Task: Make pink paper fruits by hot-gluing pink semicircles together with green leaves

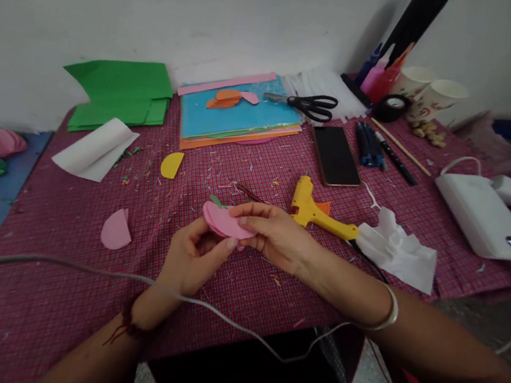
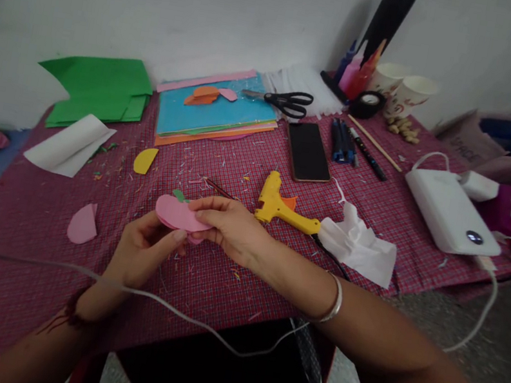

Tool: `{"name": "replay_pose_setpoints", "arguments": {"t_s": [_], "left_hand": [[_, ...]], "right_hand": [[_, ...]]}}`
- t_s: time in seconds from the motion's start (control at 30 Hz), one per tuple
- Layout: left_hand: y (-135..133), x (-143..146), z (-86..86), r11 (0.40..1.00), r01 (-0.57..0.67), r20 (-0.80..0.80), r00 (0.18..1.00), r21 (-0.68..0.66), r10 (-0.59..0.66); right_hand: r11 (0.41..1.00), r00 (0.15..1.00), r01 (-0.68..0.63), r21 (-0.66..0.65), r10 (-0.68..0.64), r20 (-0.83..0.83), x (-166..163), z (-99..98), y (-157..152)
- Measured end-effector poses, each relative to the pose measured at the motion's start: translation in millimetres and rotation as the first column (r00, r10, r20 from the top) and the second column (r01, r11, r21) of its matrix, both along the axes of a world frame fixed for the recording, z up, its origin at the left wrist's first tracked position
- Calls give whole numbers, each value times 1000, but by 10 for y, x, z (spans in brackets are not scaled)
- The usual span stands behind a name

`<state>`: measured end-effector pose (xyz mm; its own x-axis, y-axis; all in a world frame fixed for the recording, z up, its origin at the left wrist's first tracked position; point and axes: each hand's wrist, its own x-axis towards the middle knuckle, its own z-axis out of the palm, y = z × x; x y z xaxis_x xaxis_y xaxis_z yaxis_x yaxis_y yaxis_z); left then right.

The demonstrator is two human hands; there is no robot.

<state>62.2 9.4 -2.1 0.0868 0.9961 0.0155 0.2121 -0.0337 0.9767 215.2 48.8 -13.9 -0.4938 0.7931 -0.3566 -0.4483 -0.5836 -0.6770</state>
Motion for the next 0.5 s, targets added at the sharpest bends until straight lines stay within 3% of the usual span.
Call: {"name": "replay_pose_setpoints", "arguments": {"t_s": [0.37,0.5], "left_hand": [[-4,11,5,999,-23,4,1000,-34,24],[8,-7,-64,990,-46,182,981,-137,71]], "right_hand": [[999,999,47,9,-47,7,0,-13,-5],[986,992,65,151,-81,99,-11,-30,-22]]}}
